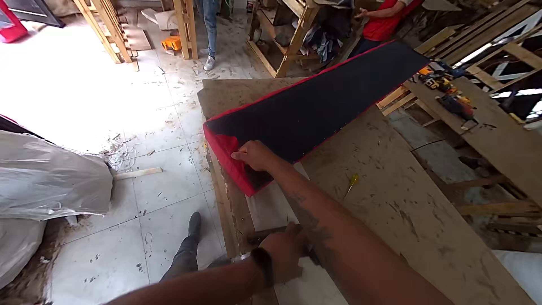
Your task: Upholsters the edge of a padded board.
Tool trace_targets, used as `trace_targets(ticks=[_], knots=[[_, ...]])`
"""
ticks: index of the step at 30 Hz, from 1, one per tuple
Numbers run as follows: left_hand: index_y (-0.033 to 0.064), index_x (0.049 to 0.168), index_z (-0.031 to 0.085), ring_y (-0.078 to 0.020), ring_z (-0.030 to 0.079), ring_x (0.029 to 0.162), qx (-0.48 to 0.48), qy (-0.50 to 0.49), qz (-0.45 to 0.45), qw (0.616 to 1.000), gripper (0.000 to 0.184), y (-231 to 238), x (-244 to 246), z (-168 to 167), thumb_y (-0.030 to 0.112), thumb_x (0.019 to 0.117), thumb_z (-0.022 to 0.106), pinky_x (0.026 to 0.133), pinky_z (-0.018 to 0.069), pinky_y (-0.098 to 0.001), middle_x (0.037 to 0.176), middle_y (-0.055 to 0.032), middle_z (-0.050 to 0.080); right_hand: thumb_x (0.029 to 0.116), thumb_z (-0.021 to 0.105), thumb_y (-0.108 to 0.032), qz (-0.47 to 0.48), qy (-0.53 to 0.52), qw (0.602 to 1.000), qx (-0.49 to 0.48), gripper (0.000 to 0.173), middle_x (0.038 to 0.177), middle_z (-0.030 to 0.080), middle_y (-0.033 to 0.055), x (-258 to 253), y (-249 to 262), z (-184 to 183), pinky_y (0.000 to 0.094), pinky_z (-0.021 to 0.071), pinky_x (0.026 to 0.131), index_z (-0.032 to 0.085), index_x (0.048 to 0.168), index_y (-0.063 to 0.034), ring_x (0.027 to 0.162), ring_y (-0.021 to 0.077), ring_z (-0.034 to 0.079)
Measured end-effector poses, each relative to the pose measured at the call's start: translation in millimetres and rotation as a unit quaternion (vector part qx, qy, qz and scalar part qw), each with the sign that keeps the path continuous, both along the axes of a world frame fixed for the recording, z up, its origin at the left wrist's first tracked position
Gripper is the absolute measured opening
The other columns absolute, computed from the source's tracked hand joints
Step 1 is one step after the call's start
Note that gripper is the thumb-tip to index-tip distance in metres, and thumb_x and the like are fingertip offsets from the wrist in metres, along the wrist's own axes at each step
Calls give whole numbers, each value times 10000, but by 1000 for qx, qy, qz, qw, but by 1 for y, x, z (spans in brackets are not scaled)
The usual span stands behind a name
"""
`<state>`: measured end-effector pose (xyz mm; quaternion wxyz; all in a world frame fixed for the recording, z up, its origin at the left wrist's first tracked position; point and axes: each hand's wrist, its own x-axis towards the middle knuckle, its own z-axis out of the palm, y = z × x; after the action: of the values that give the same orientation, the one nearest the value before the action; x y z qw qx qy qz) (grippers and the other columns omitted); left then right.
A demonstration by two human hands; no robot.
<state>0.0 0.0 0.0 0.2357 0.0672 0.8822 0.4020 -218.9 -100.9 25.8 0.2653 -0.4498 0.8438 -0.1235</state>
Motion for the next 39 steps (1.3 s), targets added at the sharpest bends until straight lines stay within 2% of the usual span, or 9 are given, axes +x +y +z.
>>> trace_targets(ticks=[3,8,10,12,19,23,29,33,39], knots=[[430,1615,178,-299,705,943,30,15,90,995,1230,-39,45,8,259,636,902,719,622,-565,1431,-93,522,1056,499,-495,17,9,1000,-1,546,740,626,114,-1,0,0,531,527,713,656,770,-57,741,282,638],[371,1544,407,-95,675,1099,106,68,275,953,1037,-138,108,-7,325,652,933,945,606,-430,1263,64,680,1058,497,-477,39,12,998,-40,542,707,585,93,-5,9,-6,512,498,668,612,715,-73,704,262,601],[268,1258,648,-101,696,800,127,79,366,919,645,-179,123,-12,277,668,908,715,626,-393,927,61,723,1063,477,-466,58,27,994,-88,544,749,596,86,-6,17,-14,502,512,725,601,700,-80,765,251,615],[198,1101,692,-167,641,593,145,80,428,889,454,-217,133,-11,281,705,896,546,580,-393,728,2,669,1070,437,-470,59,66,984,-155,557,773,580,63,1,24,-26,469,504,805,569,669,-106,838,237,602],[88,1049,683,-243,596,509,220,133,497,829,421,-266,133,-3,264,729,894,475,552,-399,675,-106,625,1059,506,-378,-29,121,944,-306,504,742,509,17,27,42,-53,402,465,730,470,609,-155,807,205,535],[85,975,683,-224,592,529,245,160,455,841,382,-267,114,-2,303,753,905,492,544,-377,692,-93,632,1042,548,-383,-80,103,939,-318,452,773,528,-3,38,53,-59,396,469,776,542,647,-163,847,188,539],[247,1537,421,-206,659,638,190,233,421,856,891,-285,6,40,343,774,871,533,600,-384,1059,-51,725,1041,515,-430,-135,143,934,-297,405,831,588,-27,50,49,-58,430,464,831,638,741,-188,902,180,566],[237,1636,190,-178,678,1064,-28,296,372,879,1110,-318,-85,74,577,786,818,873,606,-475,1349,-59,629,989,566,-534,-189,166,927,-279,385,820,585,-56,56,36,-58,427,456,801,651,779,-223,873,162,563],[283,1646,159,-326,682,976,-137,313,308,888,1013,-321,-212,63,539,845,724,694,604,-573,1450,-150,478,853,609,-764,-220,233,928,-191,566,893,606,-16,68,27,-56,460,459,821,705,833,-206,919,211,567]])
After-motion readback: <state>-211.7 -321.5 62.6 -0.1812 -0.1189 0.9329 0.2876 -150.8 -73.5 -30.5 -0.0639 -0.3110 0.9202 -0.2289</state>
